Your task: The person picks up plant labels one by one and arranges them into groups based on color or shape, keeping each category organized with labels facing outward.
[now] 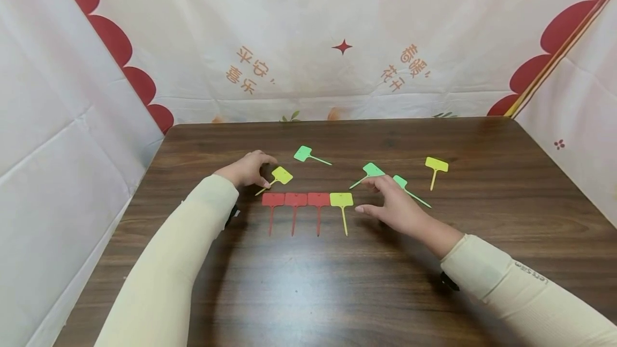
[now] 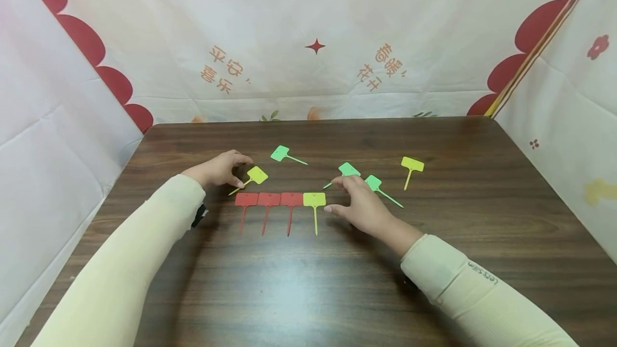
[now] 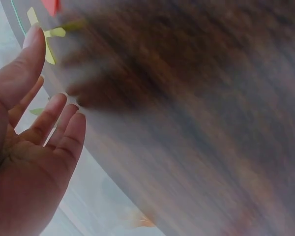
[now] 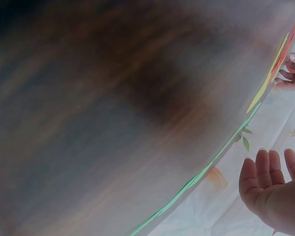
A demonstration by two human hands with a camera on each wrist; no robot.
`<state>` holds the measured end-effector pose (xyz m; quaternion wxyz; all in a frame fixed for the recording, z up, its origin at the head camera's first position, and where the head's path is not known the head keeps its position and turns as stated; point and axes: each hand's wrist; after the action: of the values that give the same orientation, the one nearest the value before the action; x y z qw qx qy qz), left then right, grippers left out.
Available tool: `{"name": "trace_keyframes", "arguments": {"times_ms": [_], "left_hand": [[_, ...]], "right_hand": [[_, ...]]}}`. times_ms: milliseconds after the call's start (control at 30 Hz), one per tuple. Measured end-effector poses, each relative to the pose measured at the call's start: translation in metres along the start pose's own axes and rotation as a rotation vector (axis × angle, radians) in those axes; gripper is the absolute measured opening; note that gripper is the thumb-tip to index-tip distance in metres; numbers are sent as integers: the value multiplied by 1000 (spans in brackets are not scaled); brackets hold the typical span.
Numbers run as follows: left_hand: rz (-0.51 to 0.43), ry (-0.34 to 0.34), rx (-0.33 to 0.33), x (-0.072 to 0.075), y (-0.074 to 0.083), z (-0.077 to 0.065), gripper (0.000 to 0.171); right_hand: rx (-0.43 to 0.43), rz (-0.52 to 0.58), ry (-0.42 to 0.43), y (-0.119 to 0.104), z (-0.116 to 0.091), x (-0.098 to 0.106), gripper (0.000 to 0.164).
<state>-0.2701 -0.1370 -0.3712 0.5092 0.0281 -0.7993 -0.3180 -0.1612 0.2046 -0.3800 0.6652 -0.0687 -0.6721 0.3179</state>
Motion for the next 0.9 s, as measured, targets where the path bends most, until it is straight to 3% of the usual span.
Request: {"name": "trace_keyframes", "arguments": {"times_ms": [600, 900], "left_hand": [[-46, -46, 44, 1, -1, 10, 71], [-30, -54, 31, 2, 0, 11, 69]], "right_hand": [[6, 16, -36, -4, 7, 3, 58], [5, 22, -30, -3, 7, 3, 58]]}}
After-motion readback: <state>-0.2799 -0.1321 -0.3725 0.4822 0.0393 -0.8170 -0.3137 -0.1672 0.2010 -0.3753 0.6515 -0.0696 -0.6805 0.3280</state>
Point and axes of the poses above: each hand's wrist, its own z-axis towards the middle knuckle, its own x-axis out of the back of the hand, y = z × x, and after that the axes turned 7 degrees about -z, right-handed
